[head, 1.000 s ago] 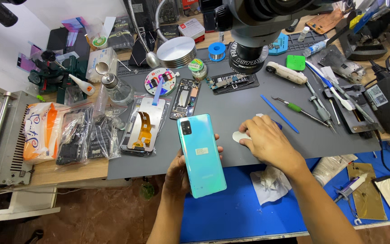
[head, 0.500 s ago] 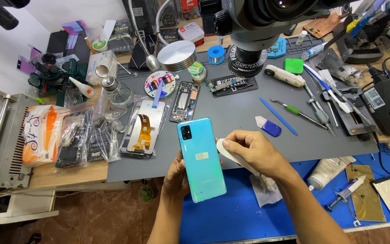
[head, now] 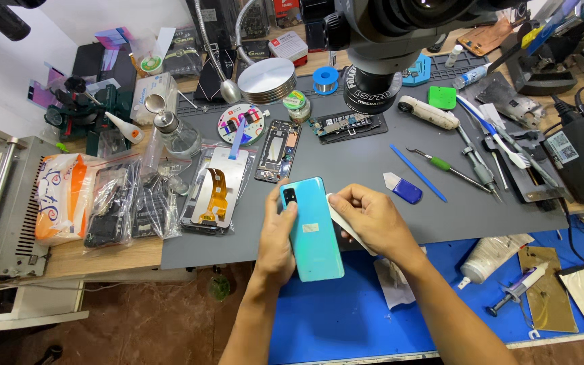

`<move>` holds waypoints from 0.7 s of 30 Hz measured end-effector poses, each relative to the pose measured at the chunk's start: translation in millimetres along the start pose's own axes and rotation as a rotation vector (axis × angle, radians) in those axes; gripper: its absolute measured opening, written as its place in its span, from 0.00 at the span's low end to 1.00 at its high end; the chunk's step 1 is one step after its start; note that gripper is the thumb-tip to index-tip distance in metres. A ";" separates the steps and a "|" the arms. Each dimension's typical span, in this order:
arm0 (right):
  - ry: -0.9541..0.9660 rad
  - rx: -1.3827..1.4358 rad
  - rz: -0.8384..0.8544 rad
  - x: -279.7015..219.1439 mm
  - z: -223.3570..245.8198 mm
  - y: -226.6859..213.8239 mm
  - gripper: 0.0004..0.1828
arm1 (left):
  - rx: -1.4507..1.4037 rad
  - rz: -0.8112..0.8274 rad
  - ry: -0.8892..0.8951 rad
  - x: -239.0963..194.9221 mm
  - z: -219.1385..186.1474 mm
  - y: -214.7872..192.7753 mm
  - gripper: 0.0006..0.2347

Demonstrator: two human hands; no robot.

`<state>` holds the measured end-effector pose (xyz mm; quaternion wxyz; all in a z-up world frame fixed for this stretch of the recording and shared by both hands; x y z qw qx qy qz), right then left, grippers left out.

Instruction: The person wipes the back and sides of a turquoise smartphone with a white cloth. They rotate the phone to clean all edges and the camera area, then place it on the workbench.

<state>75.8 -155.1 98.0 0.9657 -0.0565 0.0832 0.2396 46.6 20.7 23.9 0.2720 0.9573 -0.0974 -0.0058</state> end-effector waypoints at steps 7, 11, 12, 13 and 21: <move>-0.101 -0.299 -0.002 29.3 -42.3 -6.9 0.19 | 0.247 -0.099 0.068 31.0 7.5 -25.1 0.13; -0.171 -0.395 0.027 36.8 -48.8 -7.0 0.21 | 0.268 -0.189 0.092 34.9 -5.7 -16.2 0.10; -0.179 -0.387 0.052 39.4 -53.6 -6.2 0.23 | 0.283 -0.217 0.099 32.7 -14.9 -8.5 0.09; -0.178 -0.390 0.054 40.4 -54.2 -6.6 0.23 | 0.281 -0.219 0.100 32.3 -17.8 -4.9 0.09; -0.222 -0.416 0.109 47.4 -55.2 -1.8 0.24 | 0.350 -0.169 0.044 25.0 -35.6 17.9 0.13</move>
Point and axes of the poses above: each hand's wrist, its own x-axis towards the middle knuckle, its own y-axis out of the palm, z = x × y, the point moved 5 cm from there along x, towards the middle knuckle, and after that the axes turned 14 degrees about z, right-handed, at the moved point
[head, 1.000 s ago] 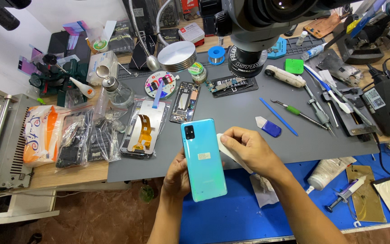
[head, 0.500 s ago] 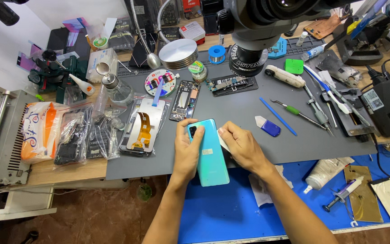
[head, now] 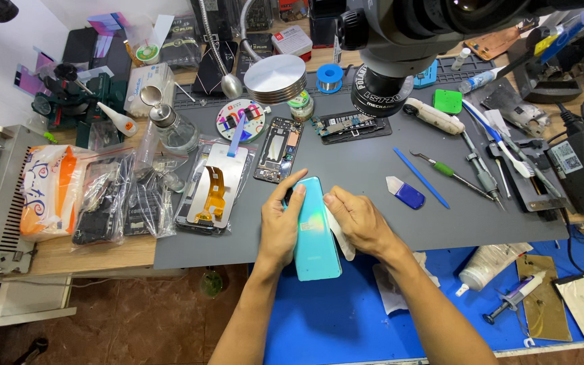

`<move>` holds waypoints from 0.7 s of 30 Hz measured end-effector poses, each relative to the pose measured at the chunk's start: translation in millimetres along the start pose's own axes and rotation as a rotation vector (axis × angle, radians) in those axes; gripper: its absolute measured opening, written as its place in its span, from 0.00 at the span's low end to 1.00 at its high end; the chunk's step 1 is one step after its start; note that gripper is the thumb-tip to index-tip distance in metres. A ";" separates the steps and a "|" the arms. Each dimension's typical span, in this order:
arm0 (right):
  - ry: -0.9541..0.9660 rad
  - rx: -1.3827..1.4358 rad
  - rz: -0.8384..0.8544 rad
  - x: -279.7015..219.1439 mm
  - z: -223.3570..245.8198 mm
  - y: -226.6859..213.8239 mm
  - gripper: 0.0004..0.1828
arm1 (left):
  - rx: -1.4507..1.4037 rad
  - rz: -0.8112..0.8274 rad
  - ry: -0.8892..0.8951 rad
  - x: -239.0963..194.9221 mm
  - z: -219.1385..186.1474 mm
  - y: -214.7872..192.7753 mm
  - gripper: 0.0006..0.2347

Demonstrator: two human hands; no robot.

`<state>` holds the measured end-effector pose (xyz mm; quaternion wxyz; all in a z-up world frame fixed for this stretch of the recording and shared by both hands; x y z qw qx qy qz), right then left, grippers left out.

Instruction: The person wipes the back and sides of a turquoise smartphone with a white cloth. They rotate the phone to clean all edges and the camera area, then place it on the workbench.

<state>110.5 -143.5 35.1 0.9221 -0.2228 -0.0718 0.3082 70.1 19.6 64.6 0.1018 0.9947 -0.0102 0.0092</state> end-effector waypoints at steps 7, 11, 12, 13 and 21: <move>0.022 -0.007 -0.035 3.0 -5.3 0.0 0.25 | -0.035 0.032 -0.008 5.8 8.6 -0.5 0.10; 0.046 0.003 -0.065 0.6 -1.2 -0.9 0.25 | -0.015 0.046 -0.021 8.4 13.3 -0.2 0.11; 0.050 0.001 -0.076 0.3 1.6 -1.3 0.26 | -0.014 0.048 -0.019 8.5 13.2 -0.1 0.11; 0.053 0.003 -0.074 0.3 2.6 -0.2 0.26 | -0.015 0.047 -0.022 8.2 12.7 -0.4 0.11; 0.031 -0.021 -0.109 -0.5 2.2 0.3 0.26 | -0.024 -0.010 0.034 6.6 5.9 -0.7 0.10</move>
Point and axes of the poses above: each hand's wrist, its own x-axis towards the middle knuckle, its own y-axis out of the palm, z = x × y, the point moved 5 cm from there along x, towards the middle knuckle, and after that the axes turned 14 degrees about z, right-handed, at the moved point
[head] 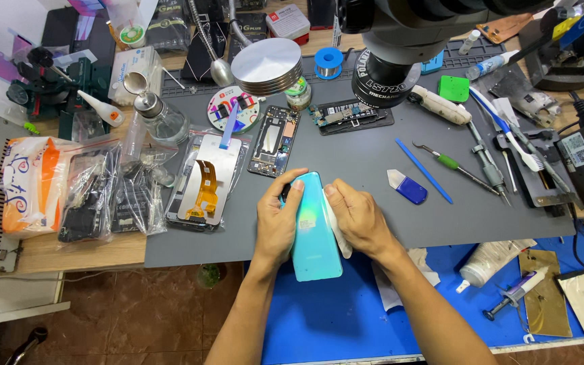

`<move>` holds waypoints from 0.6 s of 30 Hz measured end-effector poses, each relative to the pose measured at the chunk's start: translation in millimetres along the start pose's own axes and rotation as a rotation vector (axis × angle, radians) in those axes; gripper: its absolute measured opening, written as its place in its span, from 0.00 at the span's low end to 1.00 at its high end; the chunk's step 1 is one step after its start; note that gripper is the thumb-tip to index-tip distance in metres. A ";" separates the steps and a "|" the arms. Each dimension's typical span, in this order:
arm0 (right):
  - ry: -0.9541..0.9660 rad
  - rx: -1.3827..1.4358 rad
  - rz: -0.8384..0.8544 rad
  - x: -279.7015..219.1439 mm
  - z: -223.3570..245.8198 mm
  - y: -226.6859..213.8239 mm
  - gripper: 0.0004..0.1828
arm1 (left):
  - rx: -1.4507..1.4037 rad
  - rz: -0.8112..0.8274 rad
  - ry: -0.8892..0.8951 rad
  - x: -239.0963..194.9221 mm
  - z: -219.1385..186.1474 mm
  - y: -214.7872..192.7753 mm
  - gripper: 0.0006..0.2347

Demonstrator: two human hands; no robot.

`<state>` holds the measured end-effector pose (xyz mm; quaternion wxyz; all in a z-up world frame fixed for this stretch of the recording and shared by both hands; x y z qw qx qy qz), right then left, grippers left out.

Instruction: The person wipes the back and sides of a turquoise smartphone with a white cloth. They rotate the phone to clean all edges and the camera area, then place it on the workbench.

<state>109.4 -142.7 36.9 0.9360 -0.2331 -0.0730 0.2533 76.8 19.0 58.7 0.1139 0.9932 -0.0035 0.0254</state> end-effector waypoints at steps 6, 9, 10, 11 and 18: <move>0.002 0.001 -0.038 -1.8 -4.1 0.5 0.26 | 0.050 0.003 0.015 -0.5 0.8 -0.7 0.10; 0.002 0.002 -0.079 -1.7 -7.5 0.2 0.25 | 0.051 0.031 0.005 -3.5 4.4 0.5 0.11; 0.002 0.002 -0.079 -1.5 -7.9 0.4 0.25 | 0.051 0.031 0.004 -3.4 5.3 0.2 0.11; -0.001 0.002 -0.083 -1.6 -7.9 0.8 0.25 | 0.058 0.034 0.004 -3.5 6.0 0.1 0.11; 0.010 -0.005 -0.153 -4.8 -17.5 0.6 0.24 | 0.135 0.081 -0.002 -1.3 -13.1 4.3 0.11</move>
Point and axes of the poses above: each hand's wrist, its own x-axis towards the middle knuckle, its own y-axis out of the palm, z = x × y, the point moved 5 cm from there along x, towards the middle knuckle, and after that the axes turned 14 degrees about z, right-handed, at the moved point
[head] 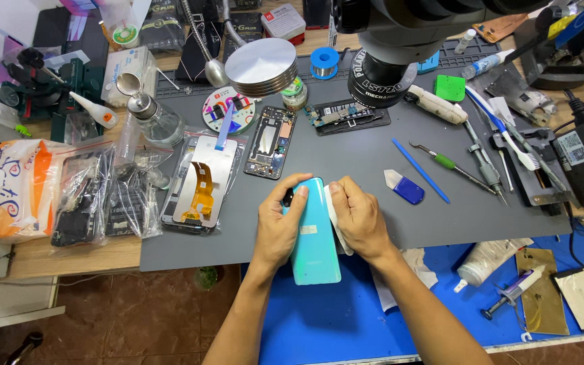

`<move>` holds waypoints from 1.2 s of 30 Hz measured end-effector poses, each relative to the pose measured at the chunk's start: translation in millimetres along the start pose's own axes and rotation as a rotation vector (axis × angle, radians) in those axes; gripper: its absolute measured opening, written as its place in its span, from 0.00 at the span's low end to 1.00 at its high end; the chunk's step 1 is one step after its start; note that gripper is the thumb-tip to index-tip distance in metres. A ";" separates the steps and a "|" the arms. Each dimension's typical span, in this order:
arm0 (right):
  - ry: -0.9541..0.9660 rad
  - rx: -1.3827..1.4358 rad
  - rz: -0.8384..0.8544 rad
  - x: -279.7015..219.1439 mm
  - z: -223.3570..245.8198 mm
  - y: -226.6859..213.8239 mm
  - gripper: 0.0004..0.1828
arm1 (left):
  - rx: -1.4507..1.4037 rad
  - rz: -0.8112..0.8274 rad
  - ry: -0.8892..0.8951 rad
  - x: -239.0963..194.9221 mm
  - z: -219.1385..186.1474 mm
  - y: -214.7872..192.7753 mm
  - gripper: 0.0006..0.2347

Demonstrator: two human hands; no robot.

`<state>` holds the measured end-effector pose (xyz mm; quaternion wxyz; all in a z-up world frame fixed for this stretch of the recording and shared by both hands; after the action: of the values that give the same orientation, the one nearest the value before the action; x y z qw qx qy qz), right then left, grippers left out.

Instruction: The person wipes the back and sides of a turquoise smartphone with a white cloth. They rotate the phone to clean all edges and the camera area, then place it on the workbench.

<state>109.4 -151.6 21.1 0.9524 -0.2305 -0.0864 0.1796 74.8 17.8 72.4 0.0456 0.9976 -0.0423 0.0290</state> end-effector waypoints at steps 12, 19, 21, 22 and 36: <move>0.017 0.002 -0.080 -1.7 8.4 -6.7 0.24 | 0.074 0.058 -0.044 -2.8 8.8 2.5 0.10; 0.019 0.005 -0.099 -1.9 5.6 -7.0 0.23 | 0.082 0.104 -0.054 -1.2 24.3 1.9 0.10; 0.007 -0.001 -0.103 -1.2 7.1 -7.4 0.23 | 0.101 0.123 -0.048 -0.3 27.9 1.0 0.10; 0.006 0.000 -0.103 -1.1 6.3 -6.8 0.23 | 0.102 0.123 -0.048 -0.2 27.2 0.7 0.10; -0.100 -0.100 -0.163 -6.9 9.5 -7.9 0.22 | 0.127 0.207 -0.033 -0.3 20.7 2.9 0.09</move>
<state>103.1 -157.0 32.6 0.9457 -0.2606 -0.1612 0.1083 75.3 12.9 52.0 -0.0217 0.9892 -0.1439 0.0195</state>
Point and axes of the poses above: each hand's wrist, its own x-axis towards the middle knuckle, its own y-axis out of the palm, z = x × y, the point moved 5 cm from there along x, towards the middle knuckle, and after that the axes turned 14 degrees about z, right-handed, at the moved point
